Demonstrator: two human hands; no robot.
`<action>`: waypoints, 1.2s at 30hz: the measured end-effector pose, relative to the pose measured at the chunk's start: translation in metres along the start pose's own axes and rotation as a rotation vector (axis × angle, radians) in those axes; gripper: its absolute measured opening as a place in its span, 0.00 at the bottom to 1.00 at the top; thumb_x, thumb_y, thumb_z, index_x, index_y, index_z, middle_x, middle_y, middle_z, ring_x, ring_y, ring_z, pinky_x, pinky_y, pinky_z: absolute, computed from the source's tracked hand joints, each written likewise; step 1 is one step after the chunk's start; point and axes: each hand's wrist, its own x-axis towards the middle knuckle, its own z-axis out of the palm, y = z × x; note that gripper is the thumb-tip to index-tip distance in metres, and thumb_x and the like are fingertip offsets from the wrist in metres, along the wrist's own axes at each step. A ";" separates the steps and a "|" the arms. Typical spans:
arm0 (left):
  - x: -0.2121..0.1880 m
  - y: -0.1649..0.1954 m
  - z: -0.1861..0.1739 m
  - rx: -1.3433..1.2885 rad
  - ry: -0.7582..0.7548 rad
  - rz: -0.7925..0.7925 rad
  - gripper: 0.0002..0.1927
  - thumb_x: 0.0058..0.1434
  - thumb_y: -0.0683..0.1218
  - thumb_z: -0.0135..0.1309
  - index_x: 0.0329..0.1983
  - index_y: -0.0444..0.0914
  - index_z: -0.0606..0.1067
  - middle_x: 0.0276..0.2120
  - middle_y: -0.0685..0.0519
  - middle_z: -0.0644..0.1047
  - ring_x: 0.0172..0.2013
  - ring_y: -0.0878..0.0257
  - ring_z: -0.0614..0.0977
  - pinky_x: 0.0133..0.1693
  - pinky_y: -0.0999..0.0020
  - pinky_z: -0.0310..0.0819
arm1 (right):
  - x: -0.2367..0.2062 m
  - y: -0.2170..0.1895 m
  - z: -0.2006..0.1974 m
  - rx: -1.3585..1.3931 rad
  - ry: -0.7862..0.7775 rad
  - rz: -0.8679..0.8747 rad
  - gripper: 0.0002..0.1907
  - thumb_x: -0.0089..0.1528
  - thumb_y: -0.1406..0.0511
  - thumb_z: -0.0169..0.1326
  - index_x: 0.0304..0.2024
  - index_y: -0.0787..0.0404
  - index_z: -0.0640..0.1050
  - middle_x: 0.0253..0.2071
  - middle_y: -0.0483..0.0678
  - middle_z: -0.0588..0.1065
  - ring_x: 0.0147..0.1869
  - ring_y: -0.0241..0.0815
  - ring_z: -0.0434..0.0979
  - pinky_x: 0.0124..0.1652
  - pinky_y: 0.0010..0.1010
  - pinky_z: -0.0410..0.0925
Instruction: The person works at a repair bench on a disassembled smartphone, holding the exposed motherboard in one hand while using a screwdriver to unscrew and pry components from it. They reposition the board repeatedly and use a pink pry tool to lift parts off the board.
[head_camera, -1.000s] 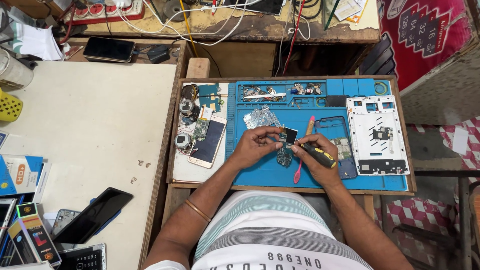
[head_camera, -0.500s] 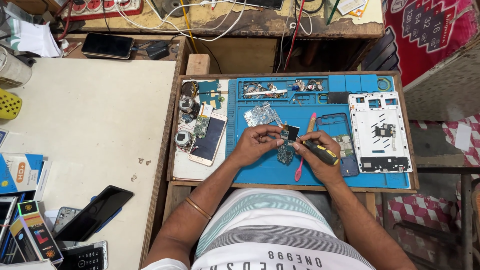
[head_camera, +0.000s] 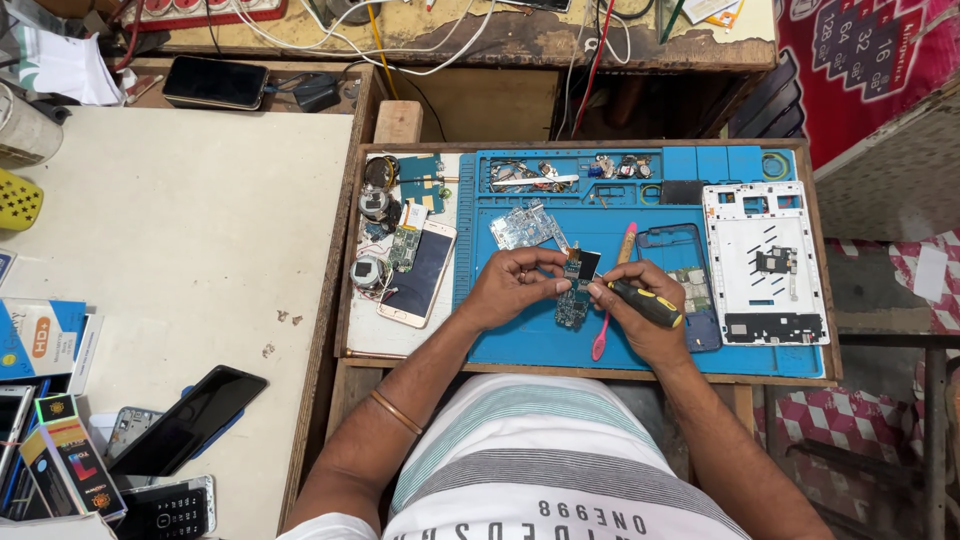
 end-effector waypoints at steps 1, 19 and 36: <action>0.000 0.000 0.000 -0.001 -0.001 0.001 0.18 0.62 0.39 0.64 0.55 0.29 0.77 0.42 0.47 0.83 0.37 0.70 0.84 0.39 0.79 0.81 | 0.000 0.000 0.001 -0.001 -0.003 0.001 0.09 0.61 0.75 0.62 0.42 0.67 0.76 0.38 0.52 0.80 0.40 0.35 0.83 0.39 0.23 0.77; 0.000 0.009 0.005 -0.037 -0.038 0.009 0.19 0.64 0.42 0.63 0.56 0.30 0.76 0.41 0.47 0.82 0.37 0.68 0.85 0.38 0.77 0.82 | -0.002 -0.003 0.001 -0.103 0.001 -0.061 0.09 0.60 0.72 0.64 0.41 0.64 0.78 0.36 0.48 0.79 0.38 0.30 0.79 0.36 0.19 0.71; 0.000 0.009 0.007 -0.055 -0.010 0.035 0.09 0.66 0.45 0.62 0.43 0.33 0.81 0.34 0.50 0.82 0.34 0.68 0.83 0.37 0.73 0.82 | -0.004 -0.003 0.002 -0.103 -0.050 -0.120 0.09 0.61 0.72 0.63 0.42 0.63 0.77 0.38 0.47 0.80 0.41 0.30 0.80 0.38 0.20 0.72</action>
